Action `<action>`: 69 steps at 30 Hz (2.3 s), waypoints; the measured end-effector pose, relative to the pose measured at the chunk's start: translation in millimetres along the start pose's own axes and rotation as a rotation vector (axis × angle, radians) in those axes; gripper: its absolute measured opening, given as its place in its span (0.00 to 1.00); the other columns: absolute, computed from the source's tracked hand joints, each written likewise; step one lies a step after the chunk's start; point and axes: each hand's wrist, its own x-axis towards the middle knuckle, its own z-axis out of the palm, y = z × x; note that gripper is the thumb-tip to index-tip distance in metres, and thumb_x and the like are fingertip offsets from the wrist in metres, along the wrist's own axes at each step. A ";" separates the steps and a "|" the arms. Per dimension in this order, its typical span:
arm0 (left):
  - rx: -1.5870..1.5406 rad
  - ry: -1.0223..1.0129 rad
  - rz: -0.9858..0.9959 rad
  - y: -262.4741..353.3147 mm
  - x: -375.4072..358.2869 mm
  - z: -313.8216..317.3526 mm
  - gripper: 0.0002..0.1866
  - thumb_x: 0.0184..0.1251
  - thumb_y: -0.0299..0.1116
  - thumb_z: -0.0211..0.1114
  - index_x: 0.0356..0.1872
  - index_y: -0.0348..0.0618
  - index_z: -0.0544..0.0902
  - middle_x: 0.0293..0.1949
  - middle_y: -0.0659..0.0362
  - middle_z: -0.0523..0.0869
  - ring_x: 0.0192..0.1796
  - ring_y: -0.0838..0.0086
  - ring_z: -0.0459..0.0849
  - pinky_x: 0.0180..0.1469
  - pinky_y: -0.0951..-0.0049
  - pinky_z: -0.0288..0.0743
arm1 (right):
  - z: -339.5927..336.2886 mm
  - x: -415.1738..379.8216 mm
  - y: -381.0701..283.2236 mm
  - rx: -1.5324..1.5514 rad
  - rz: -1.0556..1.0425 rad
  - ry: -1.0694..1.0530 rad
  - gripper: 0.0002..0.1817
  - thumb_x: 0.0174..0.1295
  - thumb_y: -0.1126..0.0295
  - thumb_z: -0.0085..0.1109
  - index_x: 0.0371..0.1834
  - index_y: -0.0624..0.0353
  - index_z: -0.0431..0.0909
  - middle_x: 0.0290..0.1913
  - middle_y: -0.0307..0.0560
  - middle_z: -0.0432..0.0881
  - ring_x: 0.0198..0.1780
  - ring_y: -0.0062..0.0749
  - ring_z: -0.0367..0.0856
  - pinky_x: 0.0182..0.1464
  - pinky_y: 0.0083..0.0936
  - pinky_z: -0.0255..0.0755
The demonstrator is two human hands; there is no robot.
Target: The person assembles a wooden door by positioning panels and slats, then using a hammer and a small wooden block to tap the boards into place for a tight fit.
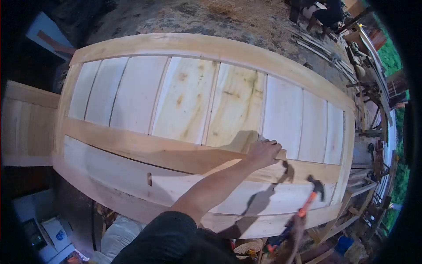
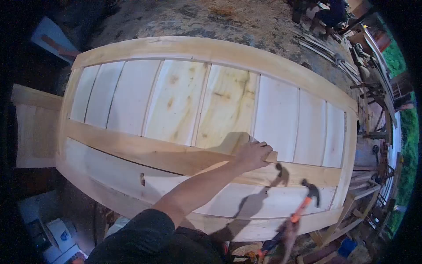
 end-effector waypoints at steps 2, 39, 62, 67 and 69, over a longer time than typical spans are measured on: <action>-0.014 0.052 0.022 -0.9 -0.7 1.9 0.26 0.54 0.49 0.75 0.52 0.50 0.83 0.50 0.58 0.85 0.56 0.58 0.84 0.58 0.55 0.77 | -23.0 32.1 -22.2 0.053 -0.044 0.077 0.15 0.72 0.70 0.56 0.58 0.56 0.67 0.22 0.36 0.71 0.18 0.21 0.70 0.18 0.22 0.67; 0.195 0.184 0.099 -0.8 24.1 26.9 0.22 0.52 0.46 0.74 0.47 0.51 0.84 0.44 0.61 0.86 0.48 0.64 0.87 0.48 0.60 0.83 | 62.9 67.3 -23.3 -0.059 0.174 -0.253 0.13 0.67 0.78 0.54 0.50 0.54 0.64 0.20 0.36 0.67 0.14 0.21 0.68 0.16 0.22 0.67; -0.121 0.135 0.152 117.4 104.0 121.3 0.29 0.51 0.39 0.78 0.57 0.50 0.82 0.55 0.56 0.85 0.59 0.58 0.82 0.65 0.55 0.73 | -51.7 130.5 25.1 -0.026 0.140 -0.232 0.15 0.65 0.78 0.58 0.53 0.58 0.69 0.28 0.36 0.73 0.22 0.20 0.73 0.23 0.22 0.72; -0.020 0.065 0.086 126.1 145.0 154.9 0.25 0.55 0.43 0.76 0.55 0.50 0.83 0.51 0.57 0.86 0.58 0.58 0.84 0.61 0.56 0.76 | -157.5 185.5 -47.9 0.060 0.098 0.038 0.17 0.73 0.75 0.52 0.62 0.56 0.65 0.28 0.36 0.72 0.20 0.19 0.70 0.20 0.21 0.69; 0.044 0.037 0.068 126.9 148.4 150.2 0.26 0.56 0.45 0.76 0.55 0.51 0.82 0.52 0.57 0.86 0.58 0.58 0.84 0.60 0.56 0.77 | -193.5 210.3 -60.9 0.023 -0.069 0.105 0.12 0.73 0.73 0.53 0.56 0.57 0.67 0.22 0.33 0.68 0.17 0.18 0.67 0.18 0.19 0.65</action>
